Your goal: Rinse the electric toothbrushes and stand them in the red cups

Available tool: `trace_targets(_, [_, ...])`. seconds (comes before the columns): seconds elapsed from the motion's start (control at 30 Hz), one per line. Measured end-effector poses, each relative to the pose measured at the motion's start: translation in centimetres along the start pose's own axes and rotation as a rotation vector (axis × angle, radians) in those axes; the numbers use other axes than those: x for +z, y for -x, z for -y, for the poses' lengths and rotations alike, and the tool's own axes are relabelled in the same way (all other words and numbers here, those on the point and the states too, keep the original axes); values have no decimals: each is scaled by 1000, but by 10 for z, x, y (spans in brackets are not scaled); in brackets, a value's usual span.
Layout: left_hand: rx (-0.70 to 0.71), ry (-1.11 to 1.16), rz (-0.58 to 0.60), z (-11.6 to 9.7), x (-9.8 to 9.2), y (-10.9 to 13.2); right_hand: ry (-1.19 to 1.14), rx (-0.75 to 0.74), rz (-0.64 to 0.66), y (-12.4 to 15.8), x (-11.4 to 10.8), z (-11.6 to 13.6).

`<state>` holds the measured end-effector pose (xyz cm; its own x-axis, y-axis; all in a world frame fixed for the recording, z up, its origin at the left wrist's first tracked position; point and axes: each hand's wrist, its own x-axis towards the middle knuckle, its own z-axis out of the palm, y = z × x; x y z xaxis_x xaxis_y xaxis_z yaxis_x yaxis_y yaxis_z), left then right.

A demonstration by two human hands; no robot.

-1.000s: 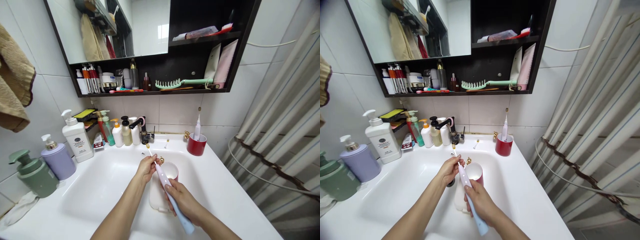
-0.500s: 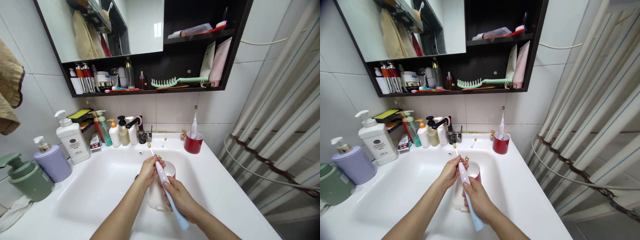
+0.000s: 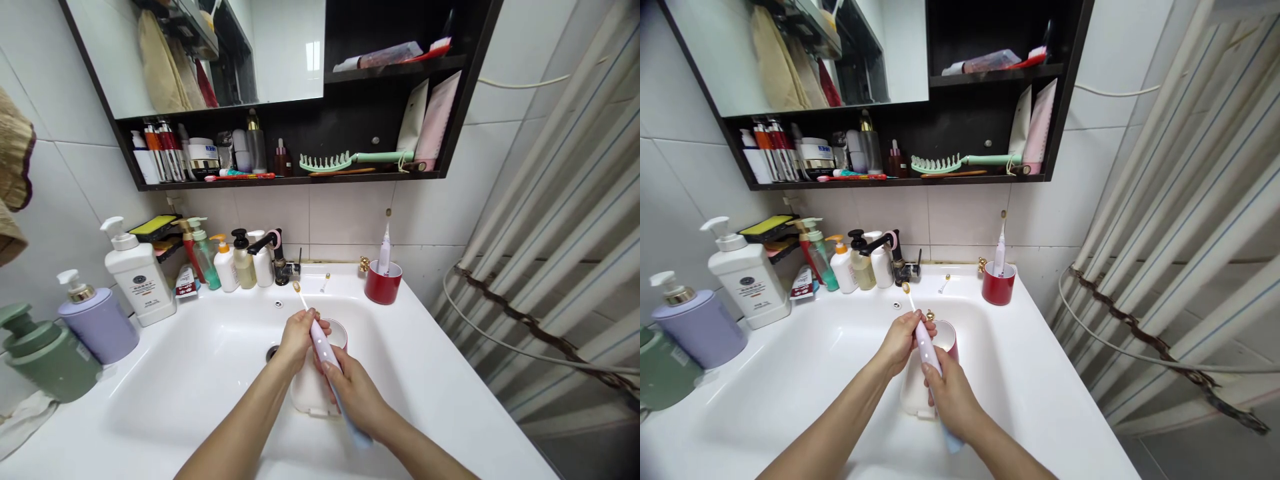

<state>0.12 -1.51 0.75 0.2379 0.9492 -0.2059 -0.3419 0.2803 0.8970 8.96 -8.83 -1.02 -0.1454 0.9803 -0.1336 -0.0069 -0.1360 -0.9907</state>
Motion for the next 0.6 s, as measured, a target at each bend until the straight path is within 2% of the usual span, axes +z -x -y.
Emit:
trace_targets(0.1, [-18,24,36,-1,1,1,-170,93,104,2,2,2])
trace_targets(0.23, [-21,71,66,-2,0,0,-255,92,113,2,3,6])
trace_targets(0.4, [-40,141,131,-1,0,2,-379,127,207,1,2,2])
trace_targets(0.5, [14,107,128,-2,2,2,-315,38,150,-3,1,5])
trace_targets(0.6, [194,-34,27,-3,0,0,-270,-159,-19,-16,-6,22])
